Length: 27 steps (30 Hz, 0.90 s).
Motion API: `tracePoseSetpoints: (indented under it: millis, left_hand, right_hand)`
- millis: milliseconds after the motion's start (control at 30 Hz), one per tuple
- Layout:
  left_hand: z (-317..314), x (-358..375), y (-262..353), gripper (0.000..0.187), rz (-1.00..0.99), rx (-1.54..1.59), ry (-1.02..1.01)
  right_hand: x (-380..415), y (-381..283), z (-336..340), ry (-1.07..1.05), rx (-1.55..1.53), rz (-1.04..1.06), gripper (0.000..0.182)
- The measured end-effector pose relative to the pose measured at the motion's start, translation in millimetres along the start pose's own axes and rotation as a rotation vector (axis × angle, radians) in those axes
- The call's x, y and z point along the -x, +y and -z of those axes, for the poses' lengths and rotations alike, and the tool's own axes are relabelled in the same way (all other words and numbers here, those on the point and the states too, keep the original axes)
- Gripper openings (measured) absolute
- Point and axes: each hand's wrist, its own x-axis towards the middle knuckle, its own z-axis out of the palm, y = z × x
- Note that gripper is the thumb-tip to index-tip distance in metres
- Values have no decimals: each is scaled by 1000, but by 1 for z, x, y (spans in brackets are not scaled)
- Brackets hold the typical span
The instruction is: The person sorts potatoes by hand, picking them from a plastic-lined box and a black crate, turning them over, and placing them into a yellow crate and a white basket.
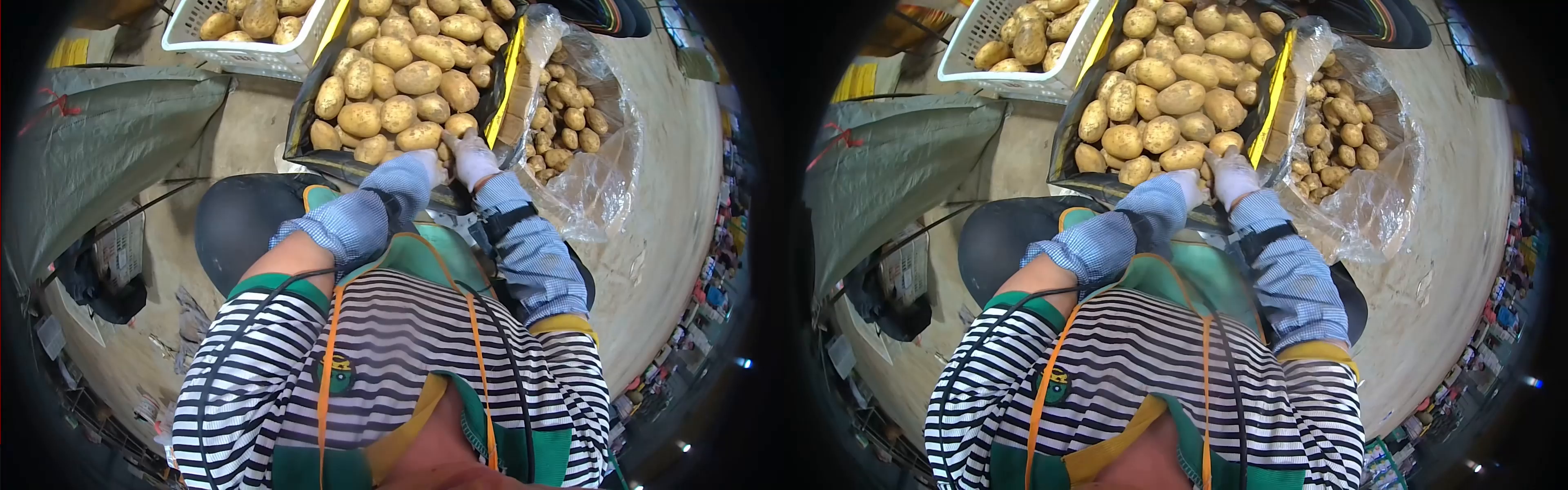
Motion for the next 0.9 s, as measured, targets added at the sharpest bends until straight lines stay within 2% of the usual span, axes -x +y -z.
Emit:
tracePoseSetpoints:
  millis: [133, 367, 467, 567, 600, 700, 767, 800, 867, 900]
  left_hand:
    - [5, 0, 2, 47, -13, -26, -9]
    - [18, 7, 2, 43, -52, -62, -31]
    - [21, 14, 4, 42, -58, -92, -38]
    - [28, 25, 2, 40, -47, -141, -49]
    - [31, 31, -1, 40, -46, -163, -58]
    - [39, 45, -6, 39, -30, -212, -77]
    - [41, 53, -3, 35, 101, -233, -58]
    - [46, 60, 5, 35, 95, -250, -63]
    - [67, 69, 34, 38, 370, -73, -57]
    - [69, 72, 40, 38, 354, -88, -38]
  right_hand:
    - [3, -4, 4, -9, -5, -65, 53]
    - [11, 27, -11, 104, -202, 45, 58]
    - [9, 27, -14, 106, -200, -30, 53]
    - [6, 25, -11, 38, -135, 6, 52]
    - [5, 21, -14, 48, -88, -11, 44]
    - [-5, 12, -20, 41, -115, -20, 37]
    - [-1, 7, -25, 110, -78, 25, 31]
    - [-1, 5, -28, 110, -31, 37, 29]
    - [3, 7, -31, 177, 12, 29, 24]
    - [7, 4, -30, 142, 10, 10, 29]
